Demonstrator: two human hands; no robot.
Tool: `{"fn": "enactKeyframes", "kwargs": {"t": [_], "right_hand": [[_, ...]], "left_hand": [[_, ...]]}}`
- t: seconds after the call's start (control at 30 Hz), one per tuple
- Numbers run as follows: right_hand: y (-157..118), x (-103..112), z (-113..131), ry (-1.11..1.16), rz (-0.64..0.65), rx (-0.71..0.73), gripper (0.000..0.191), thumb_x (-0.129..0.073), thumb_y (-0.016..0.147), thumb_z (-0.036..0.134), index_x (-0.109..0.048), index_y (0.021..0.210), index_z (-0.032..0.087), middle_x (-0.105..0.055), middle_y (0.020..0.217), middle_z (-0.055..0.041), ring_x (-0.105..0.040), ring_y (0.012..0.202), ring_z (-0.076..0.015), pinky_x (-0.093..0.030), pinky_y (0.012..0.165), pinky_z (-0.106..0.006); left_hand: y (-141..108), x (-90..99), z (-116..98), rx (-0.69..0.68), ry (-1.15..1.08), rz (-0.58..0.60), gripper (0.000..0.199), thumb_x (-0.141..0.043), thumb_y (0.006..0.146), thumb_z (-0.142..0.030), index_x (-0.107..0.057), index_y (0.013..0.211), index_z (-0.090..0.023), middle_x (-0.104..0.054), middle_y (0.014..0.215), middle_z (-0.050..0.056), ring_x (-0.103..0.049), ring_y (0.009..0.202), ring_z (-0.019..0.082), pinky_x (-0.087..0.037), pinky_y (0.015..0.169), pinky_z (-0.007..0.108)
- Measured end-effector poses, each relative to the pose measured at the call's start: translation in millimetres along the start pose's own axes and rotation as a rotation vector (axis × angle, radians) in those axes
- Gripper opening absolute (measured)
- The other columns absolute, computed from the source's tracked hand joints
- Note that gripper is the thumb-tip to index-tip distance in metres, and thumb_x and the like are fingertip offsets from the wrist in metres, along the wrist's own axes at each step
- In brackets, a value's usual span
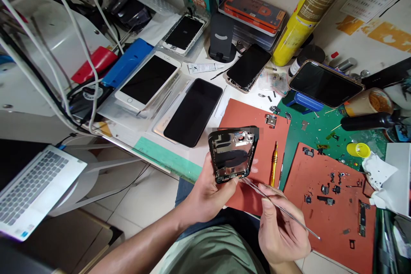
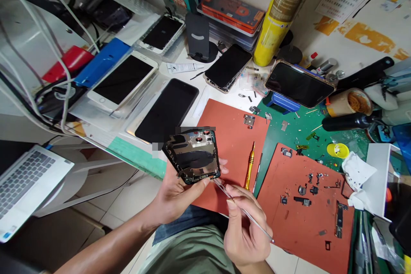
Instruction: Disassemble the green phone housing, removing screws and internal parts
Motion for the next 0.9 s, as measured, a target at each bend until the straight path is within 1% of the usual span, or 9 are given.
{"fn": "enactKeyframes", "kwargs": {"t": [0.17, 0.23, 0.33, 0.4, 0.5, 0.57, 0.67, 0.8, 0.9], "right_hand": [[0.8, 0.0, 0.3, 0.014, 0.003, 0.012, 0.043, -0.071, 0.086, -0.013, -0.075, 0.12, 0.013, -0.084, 0.108, -0.009, -0.084, 0.097, -0.0264, -0.075, 0.083, -0.049], [1.4, -0.8, 1.1, 0.025, 0.023, 0.021, 0.045, -0.071, 0.086, -0.014, -0.075, 0.122, 0.013, -0.084, 0.109, -0.009, -0.084, 0.098, -0.0263, -0.075, 0.084, -0.049], [1.7, -1.8, 1.5, 0.027, 0.042, 0.022, 0.045, -0.07, 0.086, -0.014, -0.075, 0.122, 0.013, -0.084, 0.109, -0.0092, -0.084, 0.098, -0.0267, -0.075, 0.083, -0.05], [1.0, -1.9, 1.4, 0.034, 0.04, 0.025, 0.045, -0.07, 0.086, -0.014, -0.075, 0.121, 0.013, -0.084, 0.109, -0.0095, -0.084, 0.098, -0.0272, -0.075, 0.082, -0.05], [-0.5, -2.0, 0.5, 0.039, 0.031, 0.024, 0.044, -0.071, 0.086, -0.014, -0.075, 0.121, 0.013, -0.084, 0.11, -0.0095, -0.084, 0.098, -0.0278, -0.075, 0.082, -0.051], [-1.0, -2.1, -0.1, 0.039, 0.026, 0.023, 0.043, -0.071, 0.086, -0.013, -0.075, 0.121, 0.013, -0.084, 0.11, -0.0097, -0.084, 0.098, -0.028, -0.075, 0.082, -0.051], [-0.8, -1.6, -0.6, 0.046, 0.023, 0.026, 0.044, -0.071, 0.086, -0.014, -0.075, 0.121, 0.012, -0.084, 0.111, -0.0107, -0.084, 0.1, -0.0281, -0.075, 0.084, -0.05], [0.0, 0.5, -0.6, 0.037, 0.026, 0.03, 0.044, -0.07, 0.087, -0.014, -0.074, 0.122, 0.012, -0.084, 0.11, -0.0103, -0.084, 0.099, -0.027, -0.075, 0.084, -0.049], [0.3, 1.6, -0.2, 0.007, 0.029, 0.022, 0.04, -0.072, 0.088, -0.011, -0.075, 0.12, 0.013, -0.084, 0.108, -0.0095, -0.084, 0.097, -0.027, -0.075, 0.082, -0.049]], "left_hand": [[0.4, -0.6, -1.8, -0.021, -0.004, 0.004, 0.045, -0.059, 0.109, -0.016, -0.044, 0.149, -0.027, -0.074, 0.141, 0.015, -0.075, 0.13, 0.028, -0.069, 0.1, 0.038], [0.4, -0.3, -1.8, -0.009, 0.008, 0.009, 0.044, -0.059, 0.109, -0.017, -0.045, 0.149, -0.026, -0.074, 0.141, 0.015, -0.074, 0.131, 0.029, -0.07, 0.099, 0.037], [0.2, 0.0, -1.2, 0.009, 0.039, 0.025, 0.041, -0.059, 0.109, -0.019, -0.048, 0.148, -0.024, -0.073, 0.143, 0.017, -0.072, 0.135, 0.031, -0.069, 0.102, 0.039], [-0.2, 0.4, -1.4, 0.006, 0.036, 0.026, 0.042, -0.059, 0.109, -0.018, -0.047, 0.149, -0.026, -0.072, 0.144, 0.015, -0.071, 0.135, 0.03, -0.068, 0.104, 0.039], [-0.4, -0.4, -2.1, -0.006, 0.008, 0.025, 0.046, -0.058, 0.11, -0.015, -0.044, 0.151, -0.031, -0.074, 0.144, 0.012, -0.072, 0.135, 0.028, -0.067, 0.104, 0.037], [-0.4, -1.3, -2.3, -0.011, -0.004, 0.025, 0.047, -0.057, 0.11, -0.014, -0.043, 0.151, -0.031, -0.073, 0.144, 0.011, -0.073, 0.133, 0.027, -0.067, 0.104, 0.037], [-0.3, -1.8, -2.3, -0.012, -0.02, 0.02, 0.047, -0.059, 0.109, -0.015, -0.044, 0.151, -0.03, -0.072, 0.146, 0.013, -0.074, 0.132, 0.028, -0.068, 0.103, 0.038], [-0.4, -1.3, -1.1, -0.002, -0.039, 0.012, 0.047, -0.059, 0.109, -0.016, -0.044, 0.151, -0.032, -0.07, 0.148, 0.012, -0.074, 0.131, 0.029, -0.069, 0.101, 0.038], [-0.5, -1.3, -0.1, -0.002, -0.016, 0.018, 0.047, -0.06, 0.109, -0.016, -0.044, 0.151, -0.028, -0.072, 0.144, 0.016, -0.074, 0.131, 0.03, -0.068, 0.101, 0.038]]}}
Point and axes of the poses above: each hand's wrist, its own y-axis towards the middle knuckle, its own x-axis out of the back of the hand, z = x × y, the point moved 6 cm from there along y, towards the middle knuckle
